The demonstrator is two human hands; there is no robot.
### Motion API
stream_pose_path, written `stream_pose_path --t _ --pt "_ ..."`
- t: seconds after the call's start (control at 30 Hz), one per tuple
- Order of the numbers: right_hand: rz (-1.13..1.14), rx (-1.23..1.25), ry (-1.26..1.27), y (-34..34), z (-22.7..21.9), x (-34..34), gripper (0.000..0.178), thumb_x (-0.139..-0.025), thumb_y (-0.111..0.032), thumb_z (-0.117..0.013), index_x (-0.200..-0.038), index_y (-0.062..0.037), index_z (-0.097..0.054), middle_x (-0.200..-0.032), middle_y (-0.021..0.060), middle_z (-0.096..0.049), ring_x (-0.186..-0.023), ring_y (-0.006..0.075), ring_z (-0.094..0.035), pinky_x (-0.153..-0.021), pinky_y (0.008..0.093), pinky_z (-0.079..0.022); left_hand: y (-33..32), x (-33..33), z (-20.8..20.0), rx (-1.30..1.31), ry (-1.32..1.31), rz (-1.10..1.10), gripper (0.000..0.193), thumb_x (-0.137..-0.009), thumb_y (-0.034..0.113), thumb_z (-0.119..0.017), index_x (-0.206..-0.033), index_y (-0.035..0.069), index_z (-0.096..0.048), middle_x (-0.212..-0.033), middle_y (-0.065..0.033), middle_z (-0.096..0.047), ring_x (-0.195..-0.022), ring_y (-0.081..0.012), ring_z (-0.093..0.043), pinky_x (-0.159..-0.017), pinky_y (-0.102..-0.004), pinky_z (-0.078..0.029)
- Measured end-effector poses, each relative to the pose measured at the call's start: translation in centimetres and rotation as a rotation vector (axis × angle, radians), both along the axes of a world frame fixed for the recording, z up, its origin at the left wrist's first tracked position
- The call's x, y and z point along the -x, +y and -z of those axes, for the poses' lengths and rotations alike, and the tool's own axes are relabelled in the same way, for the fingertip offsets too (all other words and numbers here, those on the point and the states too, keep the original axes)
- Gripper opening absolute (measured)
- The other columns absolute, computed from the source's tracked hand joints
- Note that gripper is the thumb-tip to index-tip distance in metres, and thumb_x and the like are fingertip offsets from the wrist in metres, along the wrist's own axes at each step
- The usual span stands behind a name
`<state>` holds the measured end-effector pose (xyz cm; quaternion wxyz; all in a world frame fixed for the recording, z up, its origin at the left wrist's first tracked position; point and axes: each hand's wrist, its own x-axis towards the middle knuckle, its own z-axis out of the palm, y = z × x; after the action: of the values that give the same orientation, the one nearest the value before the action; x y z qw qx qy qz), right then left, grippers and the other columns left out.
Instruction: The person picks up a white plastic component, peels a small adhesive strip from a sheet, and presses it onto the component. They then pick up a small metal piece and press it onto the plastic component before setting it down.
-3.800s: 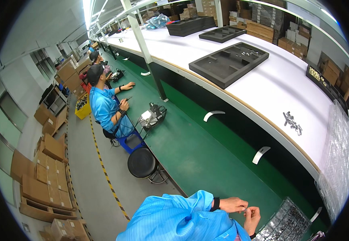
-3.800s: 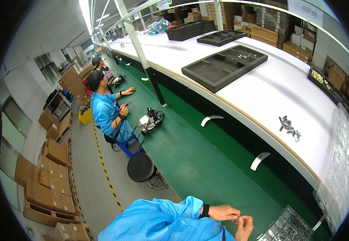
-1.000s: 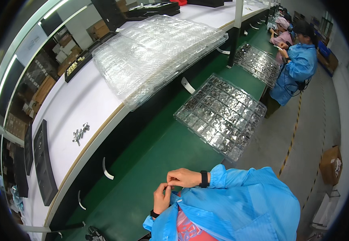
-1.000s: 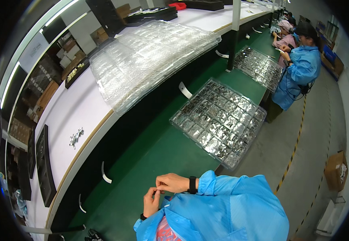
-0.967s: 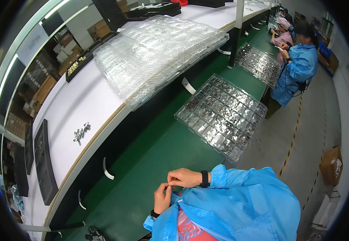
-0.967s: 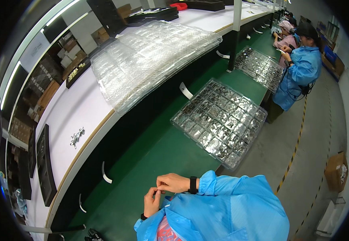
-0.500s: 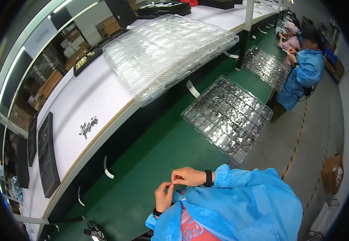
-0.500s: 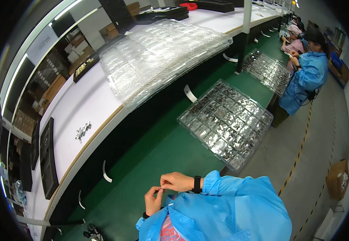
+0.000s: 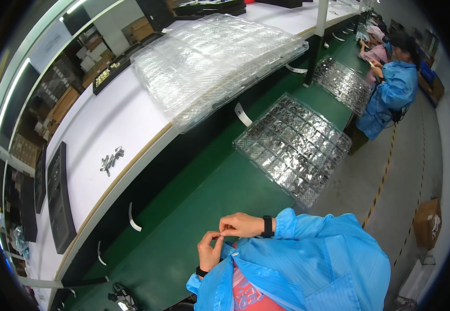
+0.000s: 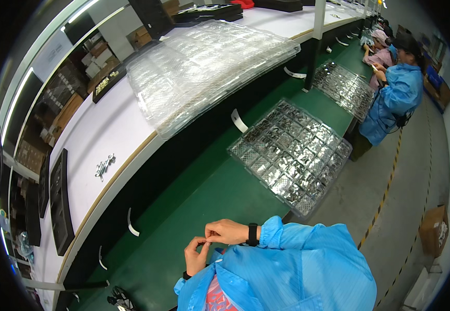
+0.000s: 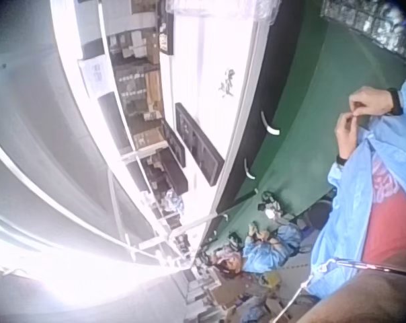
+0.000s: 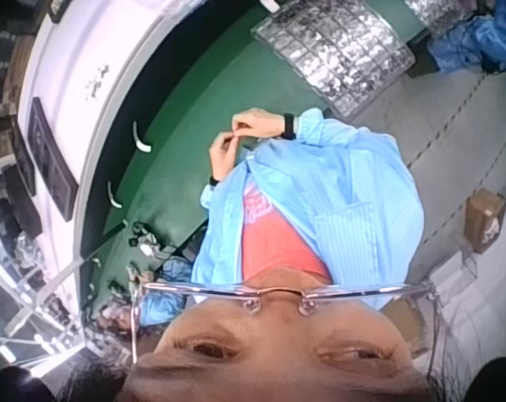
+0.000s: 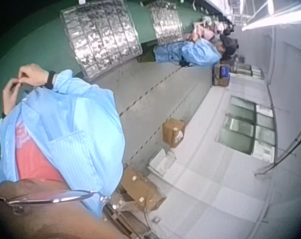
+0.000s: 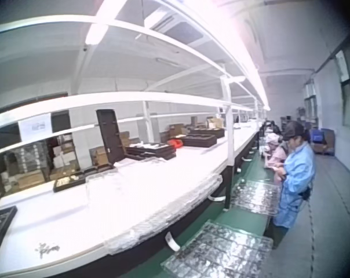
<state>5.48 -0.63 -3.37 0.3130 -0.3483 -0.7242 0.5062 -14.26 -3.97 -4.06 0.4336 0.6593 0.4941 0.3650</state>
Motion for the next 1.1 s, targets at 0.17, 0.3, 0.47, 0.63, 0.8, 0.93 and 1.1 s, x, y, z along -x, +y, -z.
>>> stream_pose_path --t 0.17,0.3,0.47,0.63,0.8,0.93,1.1 --pt "0.005 0.041 -0.028 -0.21 0.21 -0.35 0.024 -0.090 -0.027 -0.061 -0.091 -0.0030 -0.058 -0.082 0.0098 -0.062 -0.072 0.0219 -0.062 -0.064 0.0326 -0.048 0.13 -0.38 -0.27 -0.034 0.041 0.023 0.009 -0.081 0.004 -0.064 -0.086 -0.003 -0.061 -0.082 -0.0128 -0.064 -0.077 -0.0234 -0.063 -0.070 -0.0322 -0.048" --pt "-0.015 0.008 -0.014 -0.09 0.65 0.10 0.025 -0.090 -0.027 -0.061 -0.092 -0.0028 -0.058 -0.082 0.0098 -0.062 -0.072 0.0216 -0.061 -0.064 0.0326 -0.048 -0.28 0.02 -0.10 0.004 0.030 0.010 0.010 -0.082 0.005 -0.063 -0.086 -0.003 -0.061 -0.082 -0.0135 -0.065 -0.077 -0.0239 -0.064 -0.070 -0.0327 -0.048" --pt "-0.022 0.020 -0.005 -0.14 0.58 -0.01 0.025 -0.090 -0.027 -0.061 -0.092 -0.0023 -0.058 -0.083 0.0099 -0.063 -0.072 0.0209 -0.062 -0.064 0.0324 -0.048 -0.13 -0.09 -0.43 0.025 0.043 0.034 0.010 -0.084 0.005 -0.062 -0.087 -0.004 -0.061 -0.082 -0.0107 -0.066 -0.078 -0.0173 -0.062 -0.074 -0.0293 -0.048" --pt "-0.023 0.048 0.032 -0.31 0.36 -0.09 0.025 -0.090 -0.027 -0.061 -0.093 -0.0027 -0.059 -0.083 0.0098 -0.063 -0.072 0.0205 -0.062 -0.064 0.0319 -0.049 -0.26 0.04 -0.43 0.065 0.041 0.025 0.012 -0.086 0.007 -0.060 -0.089 -0.004 -0.061 -0.083 -0.0105 -0.066 -0.079 -0.0161 -0.061 -0.072 -0.0282 -0.047" --pt "-0.023 0.065 0.054 -0.40 0.07 -0.01 0.024 -0.087 -0.025 -0.063 -0.091 -0.0020 -0.058 -0.079 0.0112 -0.064 -0.072 0.0221 -0.063 -0.063 0.0330 -0.049 -0.44 0.01 -0.53 0.088 0.001 0.033 0.012 -0.087 0.008 -0.059 -0.090 -0.004 -0.061 -0.084 -0.0102 -0.066 -0.080 -0.0160 -0.061 -0.073 -0.0281 -0.047" --pt "-0.017 0.039 0.048 -0.38 0.29 -0.14 0.023 -0.087 -0.025 -0.063 -0.089 -0.0021 -0.058 -0.079 0.0113 -0.064 -0.071 0.0230 -0.063 -0.063 0.0334 -0.048 -0.34 -0.22 -0.85 0.086 0.006 0.059 0.012 -0.087 0.008 -0.059 -0.090 -0.004 -0.062 -0.085 -0.0106 -0.066 -0.080 -0.0173 -0.062 -0.074 -0.0279 -0.047" --pt "-0.004 0.021 0.033 -0.35 -0.01 -0.39 0.021 -0.086 -0.023 -0.062 -0.087 -0.0022 -0.058 -0.079 0.0117 -0.063 -0.070 0.0245 -0.062 -0.062 0.0342 -0.048 -0.24 -0.34 -0.52 0.073 0.034 0.055 0.011 -0.086 0.005 -0.058 -0.091 -0.005 -0.061 -0.085 -0.0112 -0.066 -0.082 -0.0185 -0.063 -0.076 -0.0290 -0.047"
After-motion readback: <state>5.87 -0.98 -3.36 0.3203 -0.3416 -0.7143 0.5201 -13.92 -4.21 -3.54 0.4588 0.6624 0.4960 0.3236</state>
